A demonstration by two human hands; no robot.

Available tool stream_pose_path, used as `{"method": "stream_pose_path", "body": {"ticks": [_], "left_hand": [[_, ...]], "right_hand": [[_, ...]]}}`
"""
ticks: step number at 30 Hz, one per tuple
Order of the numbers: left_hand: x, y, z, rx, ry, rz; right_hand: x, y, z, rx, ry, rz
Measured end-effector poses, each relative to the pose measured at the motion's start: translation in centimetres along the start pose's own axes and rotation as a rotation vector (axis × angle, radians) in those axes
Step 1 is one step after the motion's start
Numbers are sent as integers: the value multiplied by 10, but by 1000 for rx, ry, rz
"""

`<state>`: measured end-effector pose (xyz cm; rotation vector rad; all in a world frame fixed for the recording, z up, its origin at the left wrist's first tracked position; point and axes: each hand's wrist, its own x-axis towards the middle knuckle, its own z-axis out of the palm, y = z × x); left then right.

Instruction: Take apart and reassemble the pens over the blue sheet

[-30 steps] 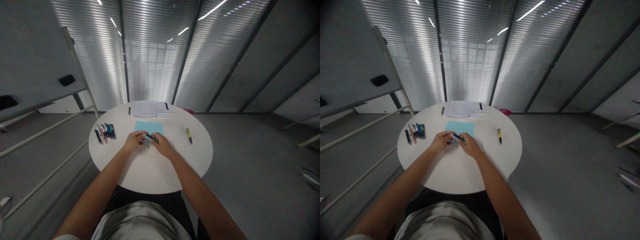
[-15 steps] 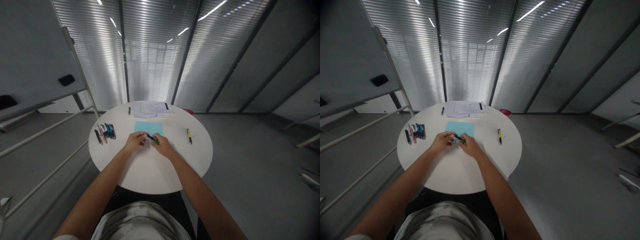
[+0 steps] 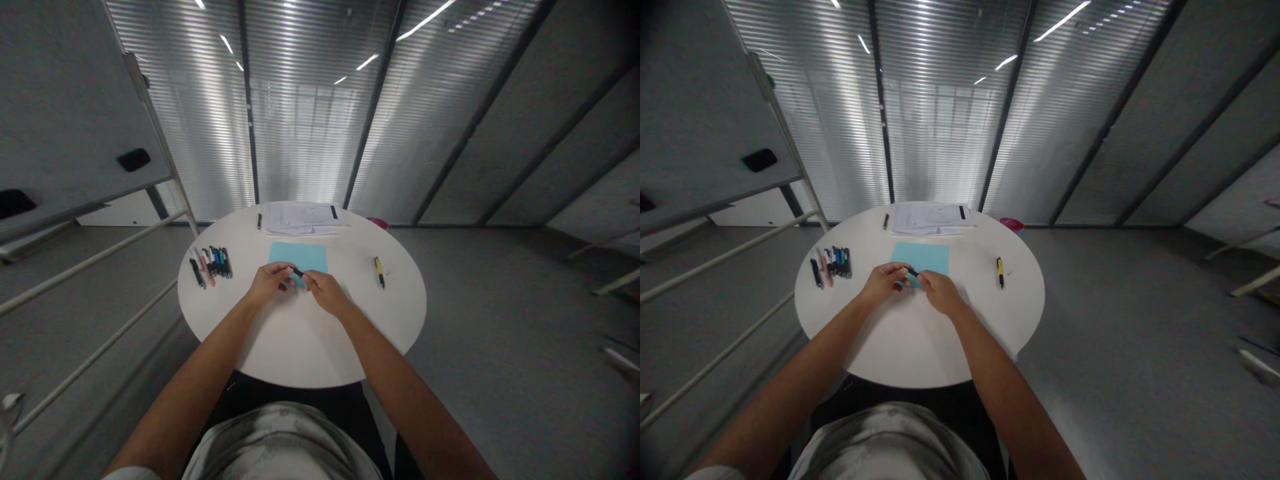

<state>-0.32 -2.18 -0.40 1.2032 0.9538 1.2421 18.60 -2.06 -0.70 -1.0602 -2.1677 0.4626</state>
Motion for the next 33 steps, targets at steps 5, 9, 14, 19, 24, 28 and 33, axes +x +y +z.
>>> {"method": "stream_pose_path", "body": {"ticks": [5, 9, 14, 19, 24, 28, 33], "left_hand": [[0, -1, 0, 18, -2, 12], [0, -1, -1, 29, -1, 23], [-1, -1, -1, -12, -27, 9], [-3, 2, 2, -54, -30, -20], [-3, 3, 2, -47, -14, -17], [-1, 3, 2, -30, 1, -15], [-1, 3, 3, -41, 57, -11]], "right_hand": [[1, 7, 6, 79, 87, 87], [0, 6, 4, -12, 52, 80], [-1, -1, 2, -52, -11, 37], [0, -3, 3, 53, 59, 74], [1, 1, 4, 65, 47, 85], [1, 2, 4, 55, -4, 61], [3, 1, 4, 59, 93, 79]]}}
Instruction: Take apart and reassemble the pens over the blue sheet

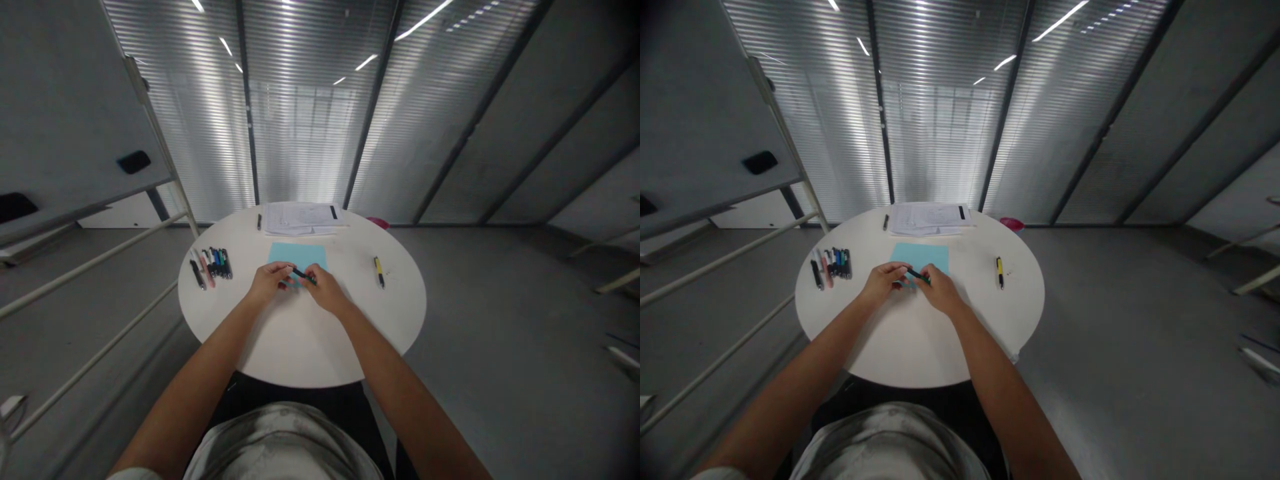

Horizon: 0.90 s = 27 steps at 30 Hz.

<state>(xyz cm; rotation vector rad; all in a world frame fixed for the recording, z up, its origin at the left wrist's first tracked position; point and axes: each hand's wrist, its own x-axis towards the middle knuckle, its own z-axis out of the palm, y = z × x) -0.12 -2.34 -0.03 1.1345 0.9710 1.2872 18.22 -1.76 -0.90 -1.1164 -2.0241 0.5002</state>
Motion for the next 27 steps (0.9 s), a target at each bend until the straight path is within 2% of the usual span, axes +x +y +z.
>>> {"method": "stream_pose_path", "body": {"ticks": [5, 12, 19, 24, 27], "left_hand": [[0, 1, 0, 19, -13, 0], [1, -1, -2, 4, -7, 3], [-1, 5, 0, 2, 43, -20], [1, 3, -1, 3, 47, -8], [2, 0, -3, 16, 46, -13]], "right_hand": [[-1, -1, -3, 17, -97, -31], [0, 1, 2, 89, 34, 25], [-1, -2, -5, -5, -90, -13], [1, 0, -2, 47, 19, 3], [0, 1, -2, 37, -25, 13]]}}
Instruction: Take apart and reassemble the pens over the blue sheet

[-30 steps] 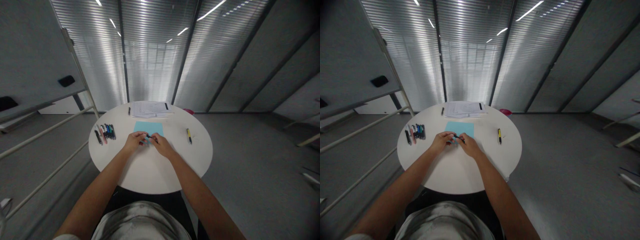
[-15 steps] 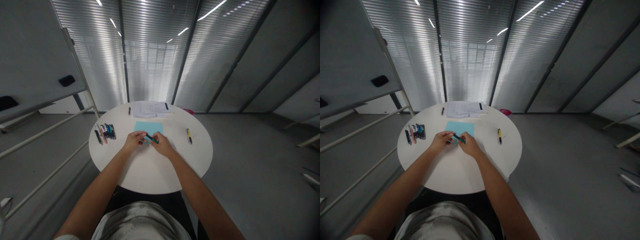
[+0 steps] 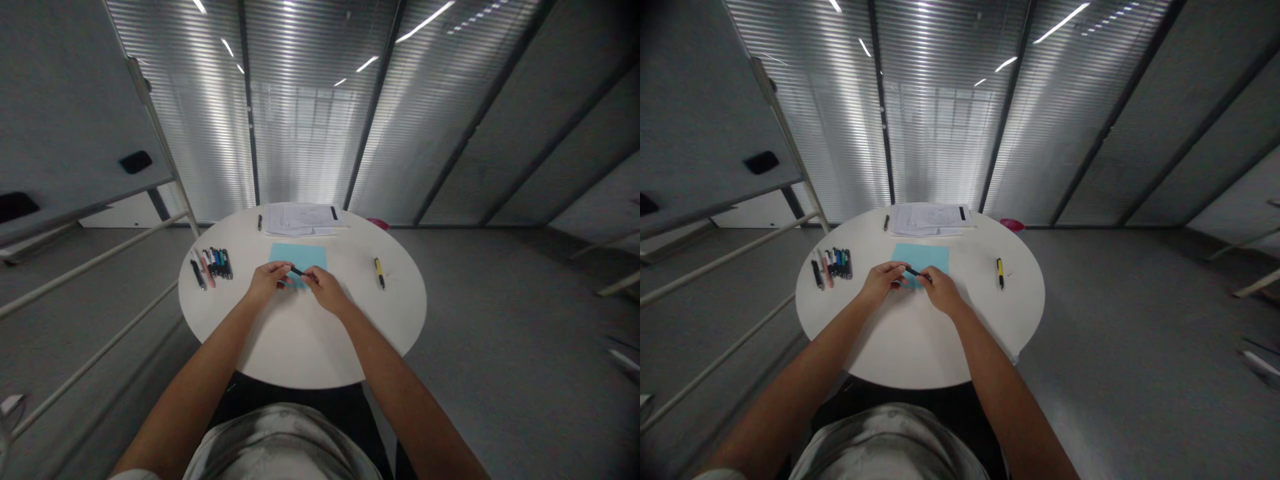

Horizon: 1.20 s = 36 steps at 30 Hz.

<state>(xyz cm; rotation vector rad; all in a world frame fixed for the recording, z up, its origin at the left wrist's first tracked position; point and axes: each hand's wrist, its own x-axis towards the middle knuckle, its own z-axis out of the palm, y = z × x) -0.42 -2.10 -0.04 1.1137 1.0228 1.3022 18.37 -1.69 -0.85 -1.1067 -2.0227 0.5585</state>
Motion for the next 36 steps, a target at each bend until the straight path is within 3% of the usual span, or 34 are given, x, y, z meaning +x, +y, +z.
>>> {"method": "stream_pose_path", "body": {"ticks": [4, 9, 17, 23, 26, 30, 36], "left_hand": [[1, 0, 0, 10, -7, -4], [-1, 4, 1, -13, 38, 1], [0, 0, -1, 14, 44, 21], [1, 1, 1, 10, 65, 15], [2, 2, 0, -6, 112, 1], [2, 4, -1, -50, 168, -15], [-1, 7, 1, -116, 133, -25]], "right_hand": [[-2, -1, -1, -3, -106, 1], [-1, 3, 2, 14, -25, 26], [-3, 0, -3, 59, -128, 24], [-2, 2, 0, 104, -69, 81], [0, 5, 3, 237, -41, 104], [5, 1, 1, 594, -31, 222], [7, -4, -15, 926, 31, 339]]}}
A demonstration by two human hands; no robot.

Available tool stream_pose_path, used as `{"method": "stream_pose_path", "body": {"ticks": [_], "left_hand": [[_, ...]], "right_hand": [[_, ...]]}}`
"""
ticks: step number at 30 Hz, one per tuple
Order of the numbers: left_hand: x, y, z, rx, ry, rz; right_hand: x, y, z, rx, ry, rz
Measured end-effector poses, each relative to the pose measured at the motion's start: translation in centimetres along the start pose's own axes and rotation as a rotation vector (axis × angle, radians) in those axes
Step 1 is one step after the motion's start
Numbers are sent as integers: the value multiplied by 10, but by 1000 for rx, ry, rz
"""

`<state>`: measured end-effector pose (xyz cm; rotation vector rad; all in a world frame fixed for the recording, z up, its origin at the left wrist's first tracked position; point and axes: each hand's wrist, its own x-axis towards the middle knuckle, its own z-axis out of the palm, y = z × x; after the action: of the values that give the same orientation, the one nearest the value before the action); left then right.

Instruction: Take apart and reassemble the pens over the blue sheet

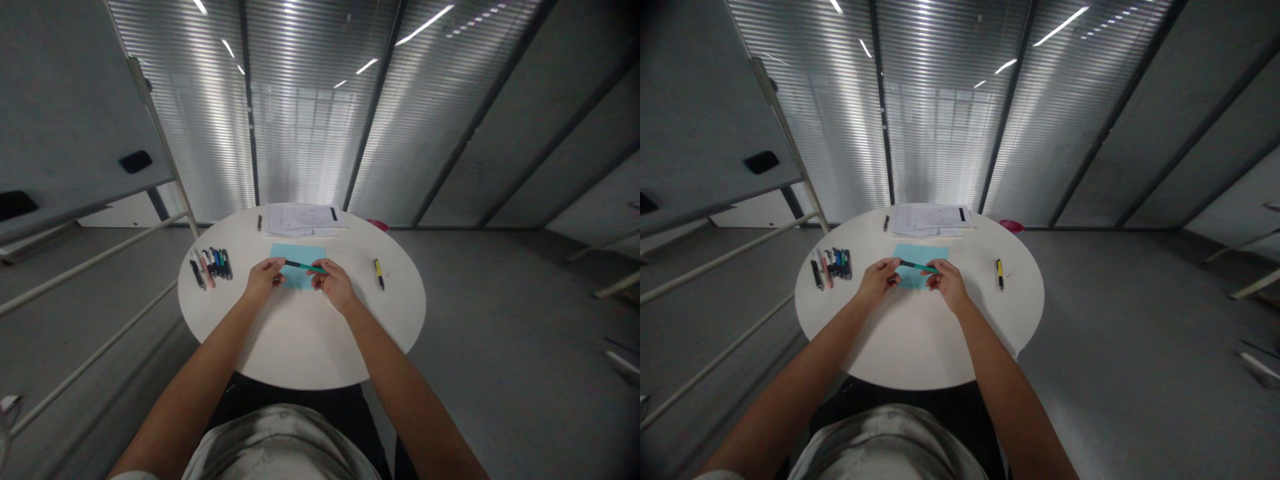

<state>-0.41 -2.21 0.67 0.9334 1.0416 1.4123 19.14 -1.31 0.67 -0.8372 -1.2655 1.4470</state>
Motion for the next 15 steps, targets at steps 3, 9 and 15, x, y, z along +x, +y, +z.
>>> {"method": "stream_pose_path", "body": {"ticks": [3, 9, 15], "left_hand": [[1, -3, 1, 41, -20, 50], [7, -14, -2, 274, 5, 232], [8, -20, -10, 715, 3, 483]], "right_hand": [[2, -2, -3, 29, 28, 9], [19, -9, 7, 7, 49, -38], [43, -17, 19, 38, 59, -167]]}}
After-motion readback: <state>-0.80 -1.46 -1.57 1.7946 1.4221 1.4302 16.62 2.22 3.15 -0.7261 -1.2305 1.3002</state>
